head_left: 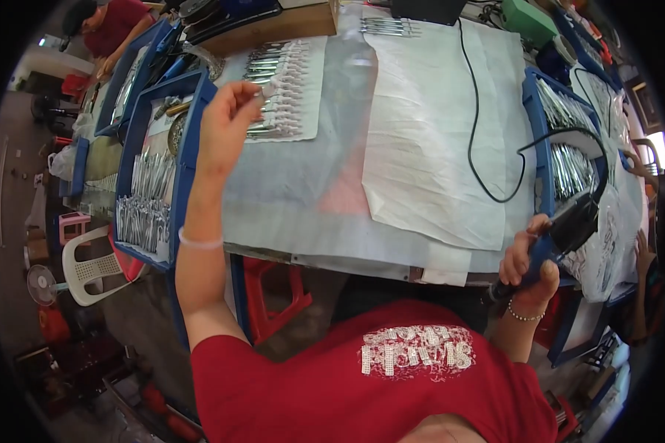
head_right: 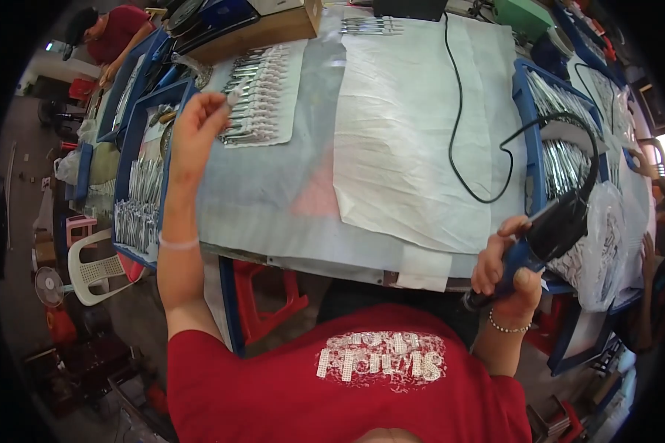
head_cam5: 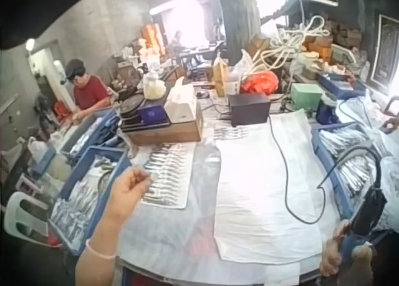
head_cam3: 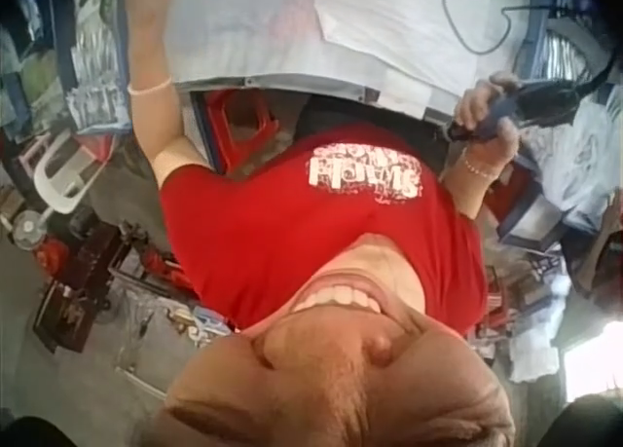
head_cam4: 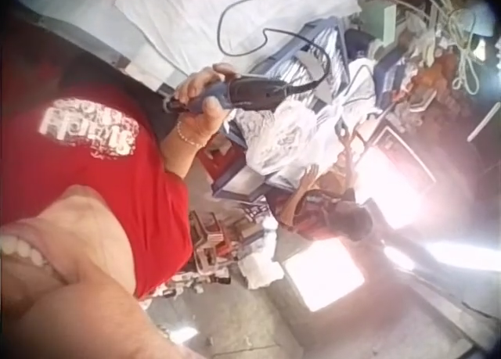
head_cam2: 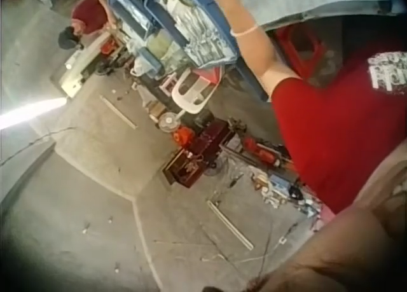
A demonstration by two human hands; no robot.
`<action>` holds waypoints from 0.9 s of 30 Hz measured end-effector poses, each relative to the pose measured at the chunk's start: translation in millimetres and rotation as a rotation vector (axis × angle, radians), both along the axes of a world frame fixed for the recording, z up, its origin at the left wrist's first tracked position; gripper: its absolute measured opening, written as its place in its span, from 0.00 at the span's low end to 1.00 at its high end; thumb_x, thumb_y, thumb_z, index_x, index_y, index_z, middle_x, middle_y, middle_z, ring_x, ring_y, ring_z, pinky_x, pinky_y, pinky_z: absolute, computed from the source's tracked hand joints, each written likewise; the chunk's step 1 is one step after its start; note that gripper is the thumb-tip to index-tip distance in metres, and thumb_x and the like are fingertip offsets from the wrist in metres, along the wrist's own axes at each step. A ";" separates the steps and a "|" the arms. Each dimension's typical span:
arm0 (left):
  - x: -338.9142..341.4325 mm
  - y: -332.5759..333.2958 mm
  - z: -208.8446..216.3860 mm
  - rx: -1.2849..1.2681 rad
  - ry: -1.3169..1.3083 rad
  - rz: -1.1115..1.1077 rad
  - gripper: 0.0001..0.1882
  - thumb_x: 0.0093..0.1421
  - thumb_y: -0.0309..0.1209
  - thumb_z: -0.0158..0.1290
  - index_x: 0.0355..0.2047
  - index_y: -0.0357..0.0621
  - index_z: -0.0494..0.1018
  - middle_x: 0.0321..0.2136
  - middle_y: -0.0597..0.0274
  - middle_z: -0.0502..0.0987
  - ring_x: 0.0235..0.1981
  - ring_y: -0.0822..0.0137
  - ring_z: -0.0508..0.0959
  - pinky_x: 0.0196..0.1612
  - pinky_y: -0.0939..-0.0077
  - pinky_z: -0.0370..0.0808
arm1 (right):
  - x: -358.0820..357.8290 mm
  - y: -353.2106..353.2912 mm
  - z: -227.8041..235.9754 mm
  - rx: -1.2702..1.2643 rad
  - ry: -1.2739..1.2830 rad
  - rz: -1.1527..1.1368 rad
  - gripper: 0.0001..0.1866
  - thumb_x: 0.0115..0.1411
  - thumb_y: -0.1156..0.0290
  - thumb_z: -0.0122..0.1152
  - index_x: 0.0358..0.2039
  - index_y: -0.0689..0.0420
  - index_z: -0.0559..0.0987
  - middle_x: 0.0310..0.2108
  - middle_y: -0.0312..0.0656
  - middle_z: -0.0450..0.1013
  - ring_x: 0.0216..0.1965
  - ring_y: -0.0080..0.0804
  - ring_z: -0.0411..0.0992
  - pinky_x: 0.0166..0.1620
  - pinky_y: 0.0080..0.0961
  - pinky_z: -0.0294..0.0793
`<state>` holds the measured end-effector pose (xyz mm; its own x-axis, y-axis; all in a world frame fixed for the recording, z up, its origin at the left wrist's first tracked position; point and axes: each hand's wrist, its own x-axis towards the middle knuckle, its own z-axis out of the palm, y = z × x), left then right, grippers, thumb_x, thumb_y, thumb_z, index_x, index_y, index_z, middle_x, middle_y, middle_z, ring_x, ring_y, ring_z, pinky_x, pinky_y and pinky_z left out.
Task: Processing small white plastic components using an electric rotary tool and wiping them clean.
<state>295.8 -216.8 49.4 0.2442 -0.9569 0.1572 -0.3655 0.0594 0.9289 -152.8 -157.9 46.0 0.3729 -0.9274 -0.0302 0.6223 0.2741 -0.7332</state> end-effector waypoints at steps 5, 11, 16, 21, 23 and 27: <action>71.7 -99.7 -26.2 -0.043 -0.316 -0.126 0.08 0.55 0.26 0.54 0.36 0.39 0.73 0.30 0.66 0.77 0.33 0.75 0.74 0.39 0.81 0.69 | 4.5 -7.1 -1.0 0.002 0.046 -0.026 0.31 0.47 0.62 0.68 0.43 0.62 0.60 0.16 0.39 0.62 0.13 0.27 0.63 0.17 0.22 0.67; 103.8 -153.1 -34.7 0.181 -0.399 -0.364 0.06 0.57 0.23 0.52 0.36 0.38 0.73 0.31 0.69 0.75 0.35 0.78 0.71 0.42 0.84 0.68 | 13.6 -14.7 -2.7 0.030 0.053 -0.004 0.31 0.46 0.64 0.69 0.42 0.63 0.60 0.16 0.40 0.63 0.14 0.28 0.65 0.18 0.23 0.67; 119.0 -169.8 -47.6 0.339 -0.312 -0.506 0.07 0.56 0.24 0.54 0.36 0.38 0.73 0.31 0.71 0.74 0.34 0.79 0.71 0.42 0.84 0.68 | 17.5 -21.9 -5.8 0.046 0.118 0.055 0.31 0.44 0.65 0.70 0.41 0.64 0.61 0.16 0.41 0.64 0.15 0.29 0.67 0.19 0.24 0.69; 117.6 -174.6 -50.9 0.353 -0.315 -0.498 0.07 0.56 0.25 0.54 0.36 0.39 0.74 0.31 0.72 0.74 0.34 0.79 0.70 0.42 0.84 0.68 | 19.2 -24.2 -12.5 0.069 0.113 0.100 0.31 0.42 0.67 0.71 0.41 0.65 0.62 0.17 0.42 0.66 0.15 0.30 0.67 0.20 0.24 0.70; 114.1 -176.5 -54.3 0.382 -0.285 -0.497 0.06 0.56 0.25 0.54 0.35 0.39 0.74 0.31 0.72 0.75 0.34 0.79 0.71 0.41 0.84 0.68 | 19.3 -24.3 -12.9 0.076 0.109 0.116 0.32 0.41 0.68 0.71 0.41 0.65 0.62 0.17 0.43 0.66 0.16 0.30 0.68 0.20 0.24 0.70; 110.7 -176.4 -59.1 0.347 -0.304 -0.444 0.07 0.53 0.26 0.56 0.34 0.40 0.77 0.28 0.71 0.76 0.33 0.78 0.72 0.41 0.82 0.69 | 20.0 -24.7 -9.8 0.069 0.147 0.143 0.32 0.40 0.70 0.71 0.41 0.66 0.62 0.16 0.44 0.68 0.16 0.31 0.68 0.21 0.24 0.70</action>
